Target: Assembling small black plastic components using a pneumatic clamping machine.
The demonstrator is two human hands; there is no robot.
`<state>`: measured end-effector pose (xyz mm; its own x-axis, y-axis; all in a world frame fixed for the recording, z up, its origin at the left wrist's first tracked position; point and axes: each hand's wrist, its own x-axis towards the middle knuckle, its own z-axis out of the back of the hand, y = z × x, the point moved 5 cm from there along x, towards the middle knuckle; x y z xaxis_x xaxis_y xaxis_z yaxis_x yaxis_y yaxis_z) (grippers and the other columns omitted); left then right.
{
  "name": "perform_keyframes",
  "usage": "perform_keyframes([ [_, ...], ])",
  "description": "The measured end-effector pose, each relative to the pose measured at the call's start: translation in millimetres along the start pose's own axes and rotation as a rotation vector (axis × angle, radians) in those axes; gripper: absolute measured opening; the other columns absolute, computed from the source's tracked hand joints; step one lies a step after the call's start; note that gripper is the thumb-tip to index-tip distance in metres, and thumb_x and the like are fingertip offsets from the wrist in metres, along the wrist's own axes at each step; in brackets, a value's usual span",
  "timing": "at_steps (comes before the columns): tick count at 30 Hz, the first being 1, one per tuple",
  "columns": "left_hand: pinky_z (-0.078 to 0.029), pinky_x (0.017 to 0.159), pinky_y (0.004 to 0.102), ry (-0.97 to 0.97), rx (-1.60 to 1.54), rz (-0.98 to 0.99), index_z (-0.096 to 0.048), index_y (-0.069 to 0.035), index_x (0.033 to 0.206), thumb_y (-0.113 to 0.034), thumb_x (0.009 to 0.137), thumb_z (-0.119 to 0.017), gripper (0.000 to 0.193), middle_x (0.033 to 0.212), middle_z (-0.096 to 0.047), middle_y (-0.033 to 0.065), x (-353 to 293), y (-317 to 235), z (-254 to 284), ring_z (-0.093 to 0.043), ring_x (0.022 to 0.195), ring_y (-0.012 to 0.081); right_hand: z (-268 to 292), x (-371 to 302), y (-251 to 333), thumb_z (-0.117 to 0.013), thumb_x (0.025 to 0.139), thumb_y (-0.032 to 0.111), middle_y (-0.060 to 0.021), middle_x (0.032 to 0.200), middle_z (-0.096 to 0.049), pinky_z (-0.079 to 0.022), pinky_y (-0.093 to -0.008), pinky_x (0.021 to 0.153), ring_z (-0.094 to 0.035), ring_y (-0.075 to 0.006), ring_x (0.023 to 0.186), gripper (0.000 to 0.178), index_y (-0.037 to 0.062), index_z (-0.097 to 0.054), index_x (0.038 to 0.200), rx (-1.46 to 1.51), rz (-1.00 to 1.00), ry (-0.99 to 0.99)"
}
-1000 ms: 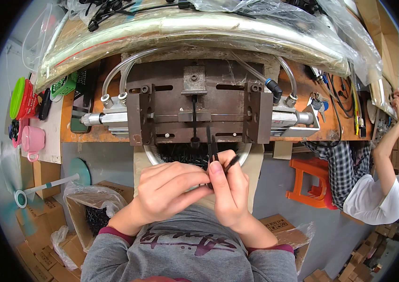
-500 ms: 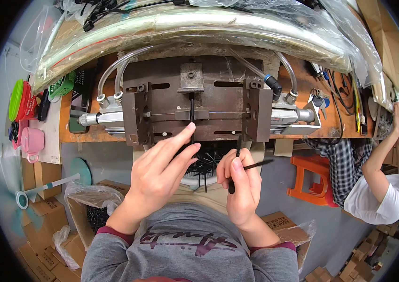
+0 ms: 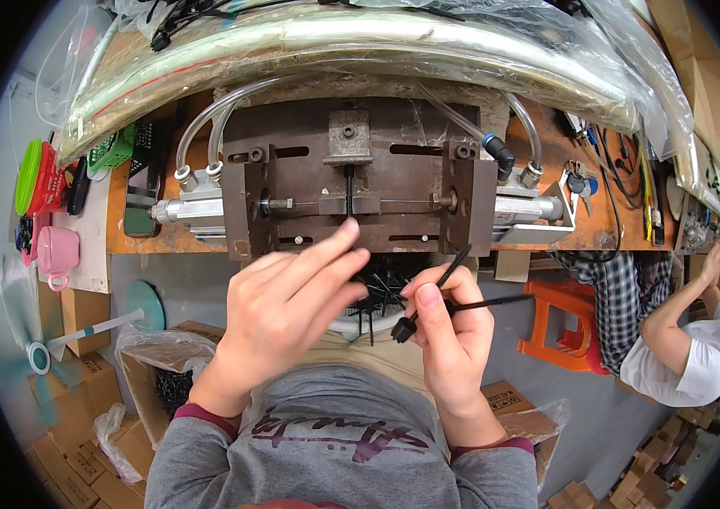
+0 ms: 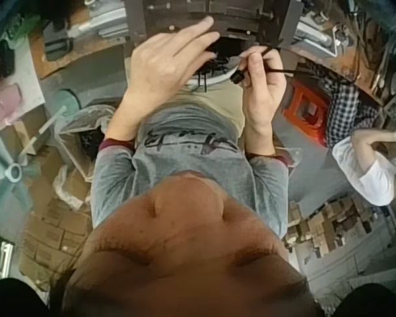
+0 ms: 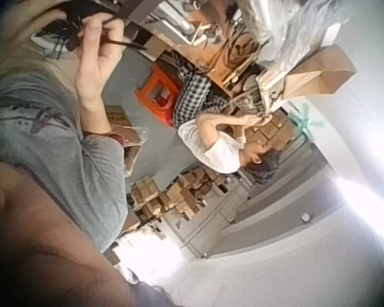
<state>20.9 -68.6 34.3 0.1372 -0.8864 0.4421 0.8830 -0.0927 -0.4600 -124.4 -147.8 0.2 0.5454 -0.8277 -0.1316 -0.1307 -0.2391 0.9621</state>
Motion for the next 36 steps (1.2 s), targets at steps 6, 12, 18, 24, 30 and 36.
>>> perform_keyframes([
  [6, -0.055, 0.059, 0.0268, -0.026, -0.343, -0.157, -0.072, -0.004, 0.099, -0.012, 0.067, -0.081, 0.033, 0.095, -0.069, 0.0059, -15.1, -17.0, 3.2, -0.068, 0.073, 0.0169, -17.8, 3.7, -4.6, -0.048, 0.102, 0.016, -0.0062, 0.080, -0.062, -0.043, -0.0181, 0.055, -0.053, -0.0078, 0.060, 0.022, -0.0006, -0.056, 0.090, 0.038, -0.143, 0.163],
  [12, -0.055, 0.065, 0.0300, -0.164, -0.109, 0.007, -0.071, -0.002, 0.090, -0.011, 0.065, -0.080, 0.028, 0.101, -0.069, 0.0109, -7.9, -5.4, 9.0, -0.067, 0.077, 0.0203, -1.2, 10.8, -2.8, -0.036, 0.106, 0.022, 0.0004, 0.065, -0.048, -0.030, -0.0201, 0.049, -0.038, -0.0035, 0.054, 0.031, 0.0003, -0.055, 0.094, 0.009, 0.092, 0.056],
  [18, -0.052, 0.062, 0.0273, -0.139, 0.130, 0.009, -0.070, -0.003, 0.090, -0.012, 0.066, -0.079, 0.028, 0.115, -0.067, 0.0125, -5.3, 4.2, -14.4, -0.065, 0.068, 0.0187, -8.3, 5.0, -5.1, -0.019, 0.103, 0.050, -0.0032, 0.066, -0.038, -0.026, -0.0228, 0.048, -0.030, -0.0087, 0.053, 0.052, 0.0055, -0.039, 0.087, 0.250, 0.006, 0.175],
  [24, -0.048, 0.056, 0.0257, -0.131, 0.135, 0.024, -0.070, -0.004, 0.089, -0.014, 0.066, -0.079, 0.026, 0.116, -0.068, 0.0114, -1.6, 4.0, -13.7, -0.062, 0.062, 0.0160, -6.9, -1.5, 15.1, -0.039, 0.103, 0.033, -0.0047, 0.070, -0.044, -0.030, -0.0227, 0.056, -0.037, -0.0116, 0.062, 0.038, 0.0021, -0.051, 0.084, -0.147, 0.247, 0.075],
  [30, -0.049, 0.058, 0.0264, -0.156, -0.017, -0.021, -0.071, -0.004, 0.094, -0.015, 0.067, -0.080, 0.031, 0.113, -0.069, 0.0099, -2.3, 3.0, -1.5, -0.064, 0.064, 0.0162, -1.9, 1.7, 29.7, -0.050, 0.098, 0.020, -0.0007, 0.074, -0.047, -0.030, -0.0211, 0.061, -0.039, -0.0085, 0.069, 0.028, -0.0007, -0.065, 0.087, -0.334, 0.266, -0.015],
  [36, -0.054, 0.056, 0.0273, -0.256, -0.275, -0.173, -0.072, -0.003, 0.099, -0.009, 0.067, -0.081, 0.034, 0.099, -0.069, 0.0104, -5.0, -14.4, 20.5, -0.068, 0.070, 0.0181, -28.8, 18.0, 27.5, -0.049, 0.098, 0.006, -0.0048, 0.085, -0.057, -0.035, -0.0186, 0.049, -0.045, -0.0037, 0.056, 0.010, -0.0015, -0.054, 0.103, 0.097, -0.067, 0.273],
])
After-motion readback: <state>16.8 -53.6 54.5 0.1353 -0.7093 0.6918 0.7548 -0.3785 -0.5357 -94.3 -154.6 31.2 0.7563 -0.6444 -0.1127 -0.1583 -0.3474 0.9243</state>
